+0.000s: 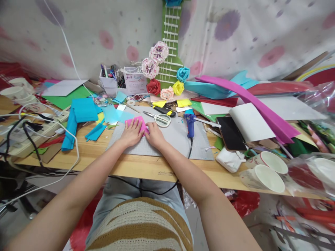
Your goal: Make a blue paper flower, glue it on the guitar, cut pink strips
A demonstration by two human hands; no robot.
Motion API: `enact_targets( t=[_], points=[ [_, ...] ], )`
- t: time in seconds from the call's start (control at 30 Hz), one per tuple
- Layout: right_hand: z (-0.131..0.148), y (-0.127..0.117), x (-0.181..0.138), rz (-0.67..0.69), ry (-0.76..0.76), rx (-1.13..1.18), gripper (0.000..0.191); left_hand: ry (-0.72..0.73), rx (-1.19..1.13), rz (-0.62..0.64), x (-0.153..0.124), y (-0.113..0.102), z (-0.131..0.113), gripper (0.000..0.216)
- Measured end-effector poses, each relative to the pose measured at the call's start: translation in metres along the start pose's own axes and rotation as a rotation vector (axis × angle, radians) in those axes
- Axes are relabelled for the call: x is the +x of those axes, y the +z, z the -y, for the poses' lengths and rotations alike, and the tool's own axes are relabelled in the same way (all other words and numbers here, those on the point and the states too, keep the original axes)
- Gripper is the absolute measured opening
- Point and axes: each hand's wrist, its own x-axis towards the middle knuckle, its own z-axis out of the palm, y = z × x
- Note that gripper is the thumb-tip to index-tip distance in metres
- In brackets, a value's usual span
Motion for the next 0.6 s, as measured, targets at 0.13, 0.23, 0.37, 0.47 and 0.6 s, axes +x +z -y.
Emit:
enact_targets(
  t=[0.13, 0.23, 0.37, 0.47, 0.6],
  points=[
    [-0.001, -0.001, -0.004, 0.016, -0.022, 0.017, 0.027, -0.008, -0.003, 0.022, -0.001, -0.002, -0.001, 0.062],
    [0.002, -0.006, -0.006, 0.01, -0.026, 0.052, 0.031, -0.02, -0.013, 0.043, 0.0, -0.002, -0.001, 0.066],
    [0.013, -0.014, 0.003, -0.051, -0.086, 0.151, 0.044, -0.029, 0.008, 0.074, 0.001, -0.002, -0.002, 0.069],
    [0.023, -0.011, 0.021, 0.024, -0.112, 0.332, 0.048, -0.037, 0.037, 0.108, 0.002, -0.003, -0.002, 0.068],
    [0.037, 0.011, 0.057, 0.088, 0.026, 0.712, 0.055, -0.036, 0.032, 0.095, 0.001, -0.005, -0.003, 0.072]
  ],
)
